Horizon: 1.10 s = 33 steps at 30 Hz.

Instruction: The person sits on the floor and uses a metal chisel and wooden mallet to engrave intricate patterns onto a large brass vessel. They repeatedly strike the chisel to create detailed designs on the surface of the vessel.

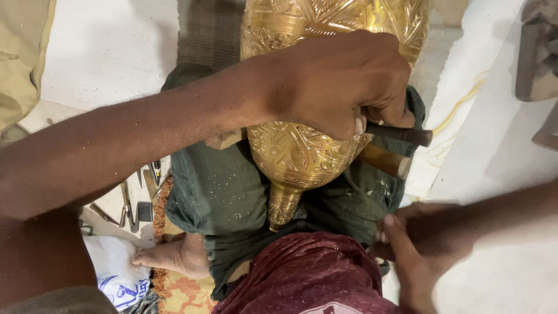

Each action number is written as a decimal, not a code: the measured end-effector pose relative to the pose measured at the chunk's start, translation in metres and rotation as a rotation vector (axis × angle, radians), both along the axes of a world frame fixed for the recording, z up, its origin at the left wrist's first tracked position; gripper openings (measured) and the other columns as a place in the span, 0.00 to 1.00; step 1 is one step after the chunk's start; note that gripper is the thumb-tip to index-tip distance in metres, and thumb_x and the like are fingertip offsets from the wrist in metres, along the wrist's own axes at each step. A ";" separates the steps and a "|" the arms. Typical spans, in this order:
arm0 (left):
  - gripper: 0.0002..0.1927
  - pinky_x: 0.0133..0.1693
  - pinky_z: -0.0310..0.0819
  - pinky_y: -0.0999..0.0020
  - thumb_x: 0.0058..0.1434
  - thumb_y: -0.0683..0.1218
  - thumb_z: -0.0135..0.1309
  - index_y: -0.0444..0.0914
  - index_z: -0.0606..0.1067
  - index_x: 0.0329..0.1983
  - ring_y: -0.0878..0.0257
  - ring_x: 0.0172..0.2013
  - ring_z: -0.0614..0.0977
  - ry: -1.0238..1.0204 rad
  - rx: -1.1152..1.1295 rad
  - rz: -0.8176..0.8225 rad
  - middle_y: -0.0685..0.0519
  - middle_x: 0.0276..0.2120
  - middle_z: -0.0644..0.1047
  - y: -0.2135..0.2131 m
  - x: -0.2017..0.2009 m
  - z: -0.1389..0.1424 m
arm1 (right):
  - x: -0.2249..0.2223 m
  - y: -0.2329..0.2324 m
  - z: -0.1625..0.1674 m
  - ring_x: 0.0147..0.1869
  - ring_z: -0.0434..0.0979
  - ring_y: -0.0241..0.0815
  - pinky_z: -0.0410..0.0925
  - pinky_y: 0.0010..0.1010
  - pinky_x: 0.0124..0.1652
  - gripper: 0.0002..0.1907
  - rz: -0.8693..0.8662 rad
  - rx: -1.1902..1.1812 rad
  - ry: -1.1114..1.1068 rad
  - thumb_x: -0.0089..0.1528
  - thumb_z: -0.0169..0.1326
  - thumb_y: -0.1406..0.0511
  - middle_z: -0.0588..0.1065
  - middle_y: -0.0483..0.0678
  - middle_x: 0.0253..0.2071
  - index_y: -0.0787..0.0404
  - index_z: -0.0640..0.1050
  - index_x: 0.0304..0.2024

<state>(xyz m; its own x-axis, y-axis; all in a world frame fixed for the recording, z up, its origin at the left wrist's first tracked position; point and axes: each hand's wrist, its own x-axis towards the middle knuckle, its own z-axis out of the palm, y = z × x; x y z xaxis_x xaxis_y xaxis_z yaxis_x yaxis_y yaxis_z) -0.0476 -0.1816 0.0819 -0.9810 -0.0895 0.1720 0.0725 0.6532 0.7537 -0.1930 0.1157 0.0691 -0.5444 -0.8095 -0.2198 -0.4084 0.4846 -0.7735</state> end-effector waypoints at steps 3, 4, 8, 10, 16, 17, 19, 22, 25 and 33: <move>0.18 0.23 0.49 0.59 0.43 0.32 0.61 0.36 0.62 0.11 0.61 0.15 0.59 0.232 -0.019 0.000 0.52 0.12 0.57 -0.001 0.003 -0.005 | -0.009 0.001 -0.004 0.23 0.73 0.38 0.65 0.26 0.22 0.14 -0.205 0.074 -0.113 0.52 0.65 0.76 0.74 0.47 0.28 0.66 0.75 0.38; 0.19 0.22 0.49 0.58 0.44 0.32 0.61 0.37 0.62 0.11 0.60 0.15 0.59 0.228 -0.030 0.010 0.52 0.12 0.57 -0.001 0.003 -0.006 | -0.010 0.002 -0.006 0.24 0.74 0.37 0.67 0.25 0.21 0.14 -0.397 0.101 -0.221 0.54 0.64 0.76 0.74 0.46 0.29 0.65 0.75 0.39; 0.18 0.21 0.48 0.58 0.41 0.32 0.61 0.38 0.62 0.12 0.61 0.16 0.59 0.222 -0.058 0.063 0.53 0.13 0.57 0.002 0.004 -0.014 | -0.013 0.002 -0.015 0.26 0.75 0.39 0.68 0.27 0.27 0.13 -0.082 -0.017 -0.098 0.56 0.64 0.77 0.75 0.50 0.29 0.68 0.75 0.41; 0.17 0.21 0.49 0.57 0.39 0.33 0.61 0.36 0.63 0.12 0.60 0.16 0.60 0.189 -0.086 0.063 0.53 0.13 0.58 0.002 0.004 -0.016 | -0.011 0.000 -0.015 0.24 0.73 0.40 0.65 0.29 0.20 0.14 -0.289 0.099 -0.196 0.54 0.64 0.77 0.75 0.50 0.30 0.68 0.75 0.40; 0.11 0.27 0.64 0.59 0.35 0.35 0.60 0.36 0.78 0.26 0.56 0.26 0.72 0.539 -0.112 0.173 0.52 0.22 0.71 0.008 0.014 -0.015 | -0.002 -0.018 0.001 0.23 0.75 0.44 0.67 0.30 0.21 0.14 -0.063 0.040 -0.087 0.55 0.61 0.80 0.77 0.55 0.31 0.70 0.75 0.42; 0.10 0.27 0.64 0.60 0.35 0.35 0.61 0.36 0.78 0.24 0.56 0.26 0.73 0.518 -0.119 0.183 0.52 0.20 0.72 0.008 0.014 -0.015 | 0.002 -0.022 0.002 0.27 0.76 0.42 0.70 0.29 0.25 0.16 -0.095 -0.099 -0.158 0.57 0.61 0.79 0.77 0.53 0.33 0.68 0.72 0.45; 0.14 0.24 0.62 0.61 0.36 0.33 0.59 0.38 0.81 0.28 0.58 0.22 0.72 0.351 -0.101 0.193 0.53 0.17 0.73 0.009 0.014 -0.013 | 0.008 -0.029 0.008 0.35 0.80 0.38 0.75 0.26 0.33 0.21 -0.129 -0.370 -0.304 0.60 0.62 0.77 0.77 0.50 0.36 0.63 0.68 0.52; 0.25 0.20 0.56 0.61 0.37 0.32 0.53 0.45 0.85 0.38 0.62 0.16 0.69 -0.005 -0.055 0.145 0.54 0.14 0.72 0.005 0.014 -0.010 | 0.003 -0.039 0.024 0.27 0.76 0.45 0.68 0.32 0.23 0.18 -0.018 0.145 -0.048 0.51 0.59 0.83 0.77 0.55 0.30 0.70 0.75 0.43; 0.26 0.21 0.53 0.58 0.38 0.33 0.52 0.48 0.86 0.38 0.59 0.15 0.66 -0.064 -0.049 0.111 0.52 0.14 0.72 0.002 0.015 -0.009 | 0.013 -0.045 0.026 0.30 0.79 0.35 0.75 0.26 0.31 0.20 -0.209 -0.460 -0.478 0.56 0.61 0.79 0.77 0.47 0.30 0.61 0.72 0.47; 0.29 0.30 0.67 0.57 0.36 0.34 0.52 0.46 0.86 0.41 0.60 0.18 0.68 0.049 -0.023 0.211 0.54 0.13 0.69 0.008 0.023 -0.017 | -0.007 -0.042 0.028 0.29 0.82 0.41 0.77 0.31 0.30 0.18 0.089 0.018 0.003 0.53 0.62 0.78 0.78 0.51 0.31 0.70 0.74 0.46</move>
<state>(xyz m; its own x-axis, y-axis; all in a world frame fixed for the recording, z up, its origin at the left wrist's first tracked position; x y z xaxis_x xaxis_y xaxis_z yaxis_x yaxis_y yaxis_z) -0.0249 -0.1733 0.0647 -0.9314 -0.2875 0.2233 -0.0315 0.6745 0.7376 -0.1996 0.0734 0.0971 -0.4715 -0.8505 -0.2333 -0.4525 0.4604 -0.7637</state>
